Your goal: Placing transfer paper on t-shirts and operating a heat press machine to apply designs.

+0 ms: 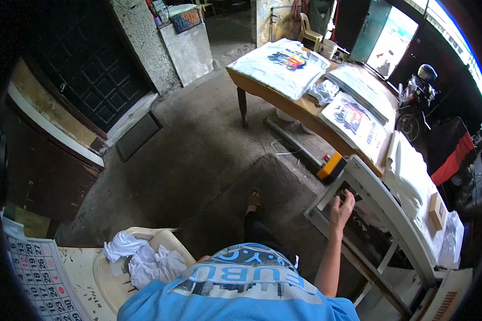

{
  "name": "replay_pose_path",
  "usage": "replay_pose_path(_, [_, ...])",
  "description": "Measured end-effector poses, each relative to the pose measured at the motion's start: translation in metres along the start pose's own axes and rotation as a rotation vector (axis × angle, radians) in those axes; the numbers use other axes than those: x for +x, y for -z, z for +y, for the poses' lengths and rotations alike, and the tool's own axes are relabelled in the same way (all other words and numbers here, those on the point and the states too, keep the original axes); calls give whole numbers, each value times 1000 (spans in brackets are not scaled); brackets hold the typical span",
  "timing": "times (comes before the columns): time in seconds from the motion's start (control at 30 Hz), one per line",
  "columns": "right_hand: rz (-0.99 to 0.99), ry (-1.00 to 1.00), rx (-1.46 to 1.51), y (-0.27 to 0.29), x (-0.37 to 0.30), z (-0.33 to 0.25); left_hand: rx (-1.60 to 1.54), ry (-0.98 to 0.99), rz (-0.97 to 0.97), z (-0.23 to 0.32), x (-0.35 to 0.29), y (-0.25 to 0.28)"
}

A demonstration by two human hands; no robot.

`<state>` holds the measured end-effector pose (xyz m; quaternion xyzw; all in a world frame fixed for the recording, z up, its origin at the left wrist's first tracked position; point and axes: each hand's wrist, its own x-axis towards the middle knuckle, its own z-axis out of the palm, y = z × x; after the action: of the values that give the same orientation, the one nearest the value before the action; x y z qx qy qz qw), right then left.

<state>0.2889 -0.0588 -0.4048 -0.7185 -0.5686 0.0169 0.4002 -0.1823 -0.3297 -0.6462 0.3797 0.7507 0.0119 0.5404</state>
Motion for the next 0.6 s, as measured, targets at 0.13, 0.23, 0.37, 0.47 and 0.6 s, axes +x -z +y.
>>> replay_pose_path(0.13, [47,-534,319,-50,61,19,-15,-69,52,37,13,49])
replay_pose_path(0.23, [-15,-719,284,-94,105,1,-47,-94,148,73,36,113])
replay_pose_path(0.37, [14,-897,-25,-105,125,-23,-73,8,176,127,99,207])
replay_pose_path(0.47, [9,-964,-53,-101,126,-32,205,86,150,169,161,267])
replay_pose_path(0.6, [0,-973,-75,-102,130,-36,136,-165,272,246,222,302])
